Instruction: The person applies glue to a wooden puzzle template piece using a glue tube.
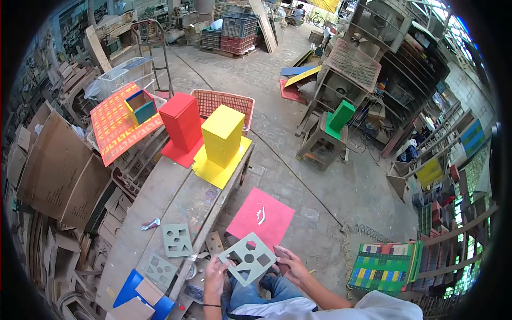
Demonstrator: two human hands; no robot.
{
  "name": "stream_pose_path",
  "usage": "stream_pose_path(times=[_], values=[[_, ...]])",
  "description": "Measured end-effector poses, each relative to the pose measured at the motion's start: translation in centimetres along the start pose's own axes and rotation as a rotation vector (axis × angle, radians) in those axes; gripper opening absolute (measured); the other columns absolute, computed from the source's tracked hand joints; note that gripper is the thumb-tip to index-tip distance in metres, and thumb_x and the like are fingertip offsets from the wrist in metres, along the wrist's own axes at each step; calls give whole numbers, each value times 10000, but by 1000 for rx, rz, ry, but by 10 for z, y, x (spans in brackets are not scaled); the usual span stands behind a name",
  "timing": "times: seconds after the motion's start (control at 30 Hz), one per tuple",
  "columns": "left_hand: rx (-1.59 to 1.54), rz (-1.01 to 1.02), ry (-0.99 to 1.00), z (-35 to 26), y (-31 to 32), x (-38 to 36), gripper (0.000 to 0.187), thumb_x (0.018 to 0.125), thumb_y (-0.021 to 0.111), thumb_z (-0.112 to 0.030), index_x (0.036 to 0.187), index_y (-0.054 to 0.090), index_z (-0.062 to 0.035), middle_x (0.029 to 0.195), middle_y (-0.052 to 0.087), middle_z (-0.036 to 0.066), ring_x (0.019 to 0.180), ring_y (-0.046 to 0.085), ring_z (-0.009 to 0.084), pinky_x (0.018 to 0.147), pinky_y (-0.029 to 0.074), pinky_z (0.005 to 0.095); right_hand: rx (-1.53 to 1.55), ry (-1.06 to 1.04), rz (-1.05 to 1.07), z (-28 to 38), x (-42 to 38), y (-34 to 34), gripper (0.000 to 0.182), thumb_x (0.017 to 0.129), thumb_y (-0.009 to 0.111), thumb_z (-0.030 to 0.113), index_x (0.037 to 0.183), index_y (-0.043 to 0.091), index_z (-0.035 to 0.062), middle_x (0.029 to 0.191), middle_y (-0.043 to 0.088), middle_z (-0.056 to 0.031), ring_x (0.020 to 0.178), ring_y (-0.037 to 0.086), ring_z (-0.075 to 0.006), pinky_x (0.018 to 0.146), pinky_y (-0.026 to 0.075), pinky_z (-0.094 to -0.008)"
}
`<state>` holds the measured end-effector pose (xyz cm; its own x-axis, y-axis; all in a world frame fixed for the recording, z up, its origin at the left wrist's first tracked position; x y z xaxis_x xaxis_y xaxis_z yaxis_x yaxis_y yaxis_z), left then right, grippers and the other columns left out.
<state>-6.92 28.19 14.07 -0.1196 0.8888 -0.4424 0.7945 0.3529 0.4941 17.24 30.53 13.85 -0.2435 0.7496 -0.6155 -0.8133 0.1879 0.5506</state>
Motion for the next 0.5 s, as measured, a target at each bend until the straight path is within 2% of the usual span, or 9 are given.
stream_pose_path(times=[0.07, 0.3, 0.37, 0.43, 0.5], values=[[-45, 3, -4, -8, -3, -1, 200, 890, 537, -24, 1084, 535, 25, 862, 640, 111, 797, 609, 164, 735, 472, 273, 25, 3, -69, 3, 0, 8, 497, 871, 580, -70, 1344, 477, 43, 1228, 545, -115, 1039, 593, -214, 857, 543, -353], [-126, -188, 24, -13, -27, -1, 156, 953, 506, -103, 993, 587, 24, 763, 603, 83, 708, 566, 144, 676, 445, 258, -93, 27, -43, -2, 10, 33, 505, 871, 608, -41, 1349, 480, 58, 1119, 570, -100, 852, 596, -157, 719, 516, -290], [-168, -240, 23, -11, -41, 2, 160, 957, 496, -107, 981, 594, 17, 763, 601, 78, 682, 562, 139, 642, 443, 257, -386, 119, -8, -7, 13, 30, 508, 866, 639, -1, 1345, 487, 64, 1069, 595, -88, 808, 611, -157, 681, 508, -267], [-146, -252, 74, -11, -61, 14, 167, 956, 505, -138, 969, 602, -3, 769, 602, 64, 669, 562, 138, 635, 448, 251, -353, 83, -40, 1, 10, 30, 503, 854, 664, 22, 1330, 509, 69, 1012, 618, -79, 781, 627, -152, 636, 500, -249], [-245, -432, 43, -11, -90, 19, 168, 944, 533, -173, 976, 604, -24, 774, 600, 47, 682, 566, 135, 649, 456, 249, -587, 31, -202, 14, 2, -8, 473, 828, 673, -3, 1281, 560, 72, 885, 640, -75, 734, 631, -145, 579, 485, -261]])
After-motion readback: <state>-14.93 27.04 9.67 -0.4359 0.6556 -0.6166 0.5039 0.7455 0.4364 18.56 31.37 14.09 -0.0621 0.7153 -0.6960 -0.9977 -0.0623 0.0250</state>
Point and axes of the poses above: each hand's wrist, its own x-axis towards the middle knuckle, its own y-axis out of the palm, z = x × y, the point moved 7 cm from there along x, towards the middle knuckle
